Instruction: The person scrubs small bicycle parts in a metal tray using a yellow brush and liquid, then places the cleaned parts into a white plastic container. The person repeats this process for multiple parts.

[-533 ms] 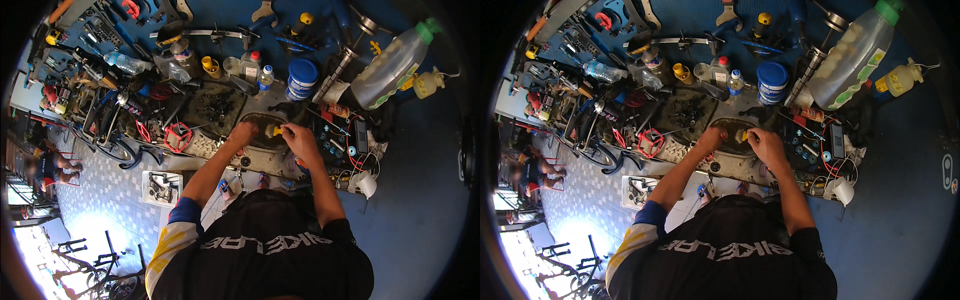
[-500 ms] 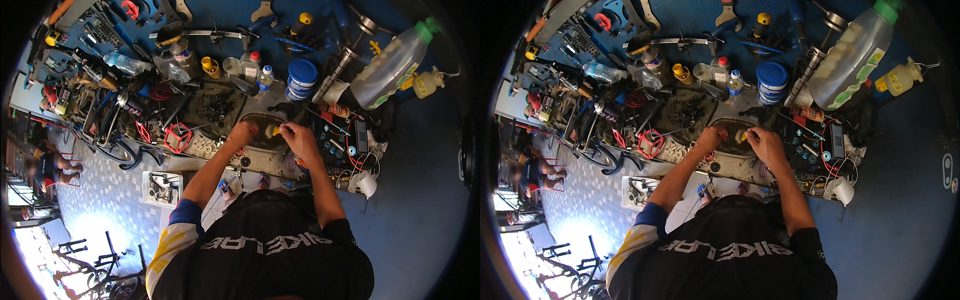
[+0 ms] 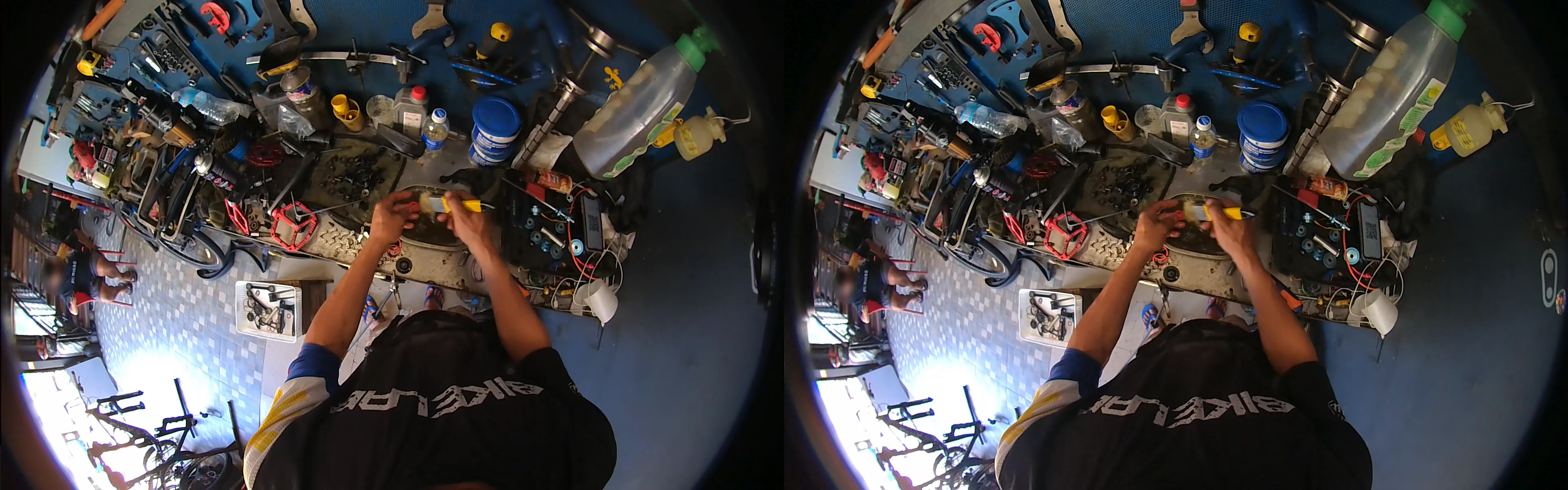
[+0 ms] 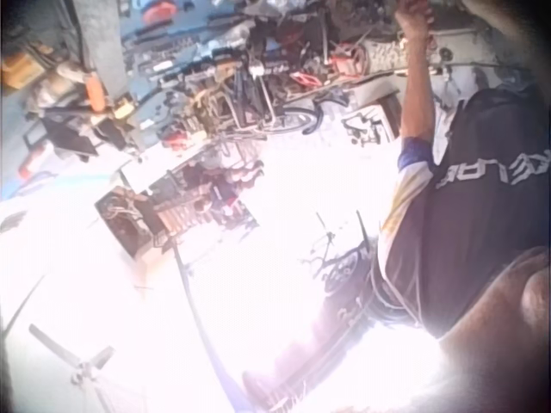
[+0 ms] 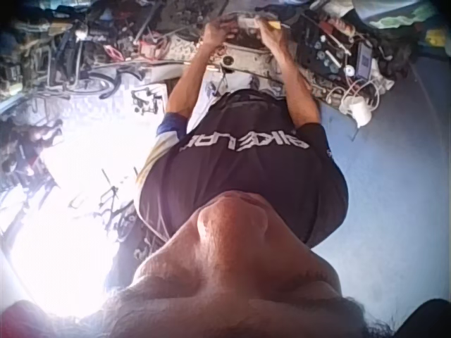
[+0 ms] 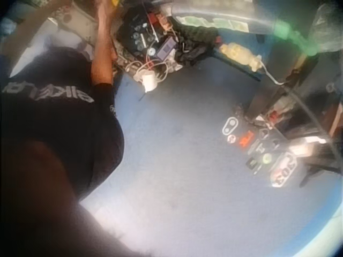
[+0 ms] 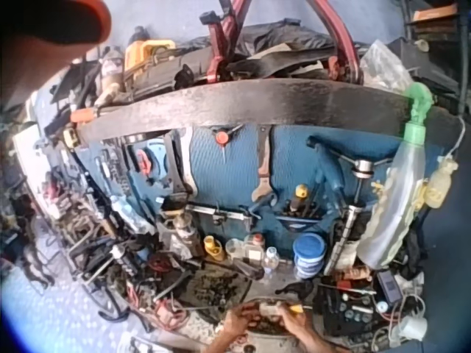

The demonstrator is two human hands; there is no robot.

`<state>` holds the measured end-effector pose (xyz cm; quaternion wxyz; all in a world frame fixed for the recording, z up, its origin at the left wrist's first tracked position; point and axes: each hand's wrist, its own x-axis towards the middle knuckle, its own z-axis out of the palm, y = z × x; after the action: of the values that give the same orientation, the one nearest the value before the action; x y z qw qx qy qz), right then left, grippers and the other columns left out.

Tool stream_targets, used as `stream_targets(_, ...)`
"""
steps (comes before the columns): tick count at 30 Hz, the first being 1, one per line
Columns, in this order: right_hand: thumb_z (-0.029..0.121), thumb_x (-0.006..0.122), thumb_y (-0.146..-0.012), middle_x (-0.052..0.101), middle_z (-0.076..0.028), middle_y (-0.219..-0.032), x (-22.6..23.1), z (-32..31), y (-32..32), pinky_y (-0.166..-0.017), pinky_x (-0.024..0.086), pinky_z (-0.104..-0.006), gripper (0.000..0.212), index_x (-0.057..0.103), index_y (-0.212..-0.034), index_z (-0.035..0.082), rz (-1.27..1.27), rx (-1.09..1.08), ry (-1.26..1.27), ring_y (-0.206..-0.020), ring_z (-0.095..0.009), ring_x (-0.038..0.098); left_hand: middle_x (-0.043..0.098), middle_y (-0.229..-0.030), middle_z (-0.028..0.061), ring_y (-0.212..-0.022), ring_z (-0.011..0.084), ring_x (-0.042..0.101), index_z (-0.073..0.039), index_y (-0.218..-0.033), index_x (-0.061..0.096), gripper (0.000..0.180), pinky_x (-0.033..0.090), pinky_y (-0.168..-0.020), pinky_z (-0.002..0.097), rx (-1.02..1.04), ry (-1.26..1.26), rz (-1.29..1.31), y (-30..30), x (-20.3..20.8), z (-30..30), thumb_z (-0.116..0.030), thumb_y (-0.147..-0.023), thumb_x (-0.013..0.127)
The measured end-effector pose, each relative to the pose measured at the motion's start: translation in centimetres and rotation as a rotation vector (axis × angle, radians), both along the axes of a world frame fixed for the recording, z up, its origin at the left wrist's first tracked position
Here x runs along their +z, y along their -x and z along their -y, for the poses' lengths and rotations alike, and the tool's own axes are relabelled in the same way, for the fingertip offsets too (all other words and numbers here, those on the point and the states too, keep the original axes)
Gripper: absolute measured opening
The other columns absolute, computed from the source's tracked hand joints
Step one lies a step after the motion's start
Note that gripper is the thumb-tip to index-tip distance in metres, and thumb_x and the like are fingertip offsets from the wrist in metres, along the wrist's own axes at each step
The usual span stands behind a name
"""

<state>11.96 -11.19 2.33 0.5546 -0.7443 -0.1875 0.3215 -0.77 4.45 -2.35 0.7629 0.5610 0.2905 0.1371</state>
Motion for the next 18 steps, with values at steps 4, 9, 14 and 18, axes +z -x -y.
stream_targets(4, 0.035, 0.061, -0.1, 0.066, -0.005, -0.07, 1.8, -0.9, 2.3, -0.059, 0.05, -0.0333, 0.031, 0.067, -0.095, 0.005, 0.142, 0.046, -0.054, -0.065, -0.014, 0.067, 0.072, -0.109, 0.0145, -0.088, 0.0186, 0.071, 0.007, -0.129, 0.059, 0.036, 0.061, -0.074, 0.0298, 0.012, -0.054, 0.004, 0.1, 0.0, 0.4, 0.004, -0.094, 0.057)
stream_targets(9, 0.032, 0.064, -0.098, 0.066, -0.013, -0.07, 2.0, -0.9, 2.1, -0.061, 0.051, -0.0351, 0.029, 0.066, -0.094, 0.003, 0.253, 0.082, -0.132, -0.067, -0.025, 0.069, 0.073, -0.105, 0.0136, -0.089, 0.0185, 0.071, 0.007, -0.124, 0.065, 0.033, 0.062, -0.076, 0.03, 0.036, -0.071, -0.021, 0.0, 0.4, 0.6, 0.003, -0.093, 0.059)
stream_targets(14, 0.033, 0.066, -0.098, 0.07, -0.011, -0.078, 2.2, -0.1, 2.1, -0.064, 0.052, -0.0335, 0.03, 0.069, -0.101, 0.004, 0.6, 0.085, -0.075, -0.072, -0.018, 0.07, 0.073, -0.104, 0.0142, -0.09, 0.018, 0.071, 0.008, -0.121, 0.067, 0.03, 0.062, -0.076, 0.0298, 0.015, -0.143, -0.021, -0.1, 0.3, 0.3, 0.004, -0.092, 0.057)
stream_targets(18, 0.033, 0.066, -0.098, 0.073, -0.012, -0.085, 2.8, 0.0, 2.1, -0.067, 0.053, -0.0339, 0.03, 0.07, -0.106, 0.005, 0.512, 0.13, -0.007, -0.076, -0.024, 0.071, 0.074, -0.103, 0.0131, -0.089, 0.0169, 0.071, 0.007, -0.12, 0.067, 0.029, 0.062, -0.074, 0.0293, -0.045, -0.187, -0.027, -0.4, -0.9, -0.2, 0.003, -0.094, 0.055)
